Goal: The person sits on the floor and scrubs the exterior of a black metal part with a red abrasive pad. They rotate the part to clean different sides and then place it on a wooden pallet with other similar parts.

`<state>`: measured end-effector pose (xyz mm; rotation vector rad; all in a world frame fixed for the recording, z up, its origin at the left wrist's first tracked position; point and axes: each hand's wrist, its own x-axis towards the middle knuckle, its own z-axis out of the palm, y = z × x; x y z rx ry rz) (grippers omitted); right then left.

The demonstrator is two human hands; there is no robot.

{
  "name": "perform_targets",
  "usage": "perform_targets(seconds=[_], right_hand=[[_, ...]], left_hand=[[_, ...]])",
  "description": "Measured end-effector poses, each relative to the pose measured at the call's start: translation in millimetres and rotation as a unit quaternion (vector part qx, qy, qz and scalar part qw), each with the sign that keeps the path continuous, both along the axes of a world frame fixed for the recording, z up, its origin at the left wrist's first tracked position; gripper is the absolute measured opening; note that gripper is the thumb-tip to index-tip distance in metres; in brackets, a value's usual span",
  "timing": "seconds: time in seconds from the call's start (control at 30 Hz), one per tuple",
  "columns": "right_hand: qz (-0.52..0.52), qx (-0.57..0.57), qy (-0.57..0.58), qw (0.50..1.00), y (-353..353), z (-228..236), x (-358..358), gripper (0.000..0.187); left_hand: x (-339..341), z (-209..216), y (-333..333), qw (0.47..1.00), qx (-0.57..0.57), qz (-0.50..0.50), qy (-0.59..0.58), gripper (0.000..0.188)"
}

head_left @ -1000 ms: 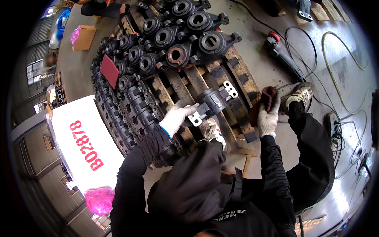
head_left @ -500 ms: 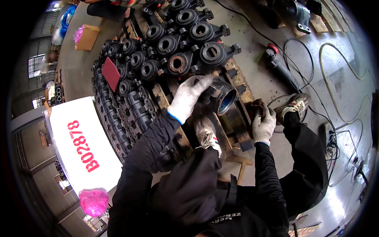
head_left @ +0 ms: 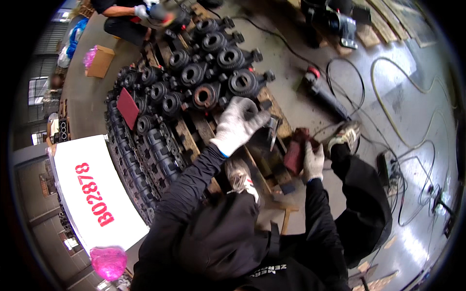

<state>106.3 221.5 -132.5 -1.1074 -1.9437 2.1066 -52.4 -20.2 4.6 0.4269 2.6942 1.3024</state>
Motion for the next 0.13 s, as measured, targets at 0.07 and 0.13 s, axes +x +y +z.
perform_targets(seconds=[0.07, 0.13], right_hand=[[-0.002, 0.012, 0.039, 0.999, 3, -12, 5, 0.026], [-0.011, 0.045, 0.042, 0.998, -2, -9, 3, 0.023]], left_hand=[[-3, -3, 25, 0.995, 0.095, -0.005, -0.005, 0.040], [-18, 2, 24, 0.998, 0.027, -0.045, 0.023, 0.040]])
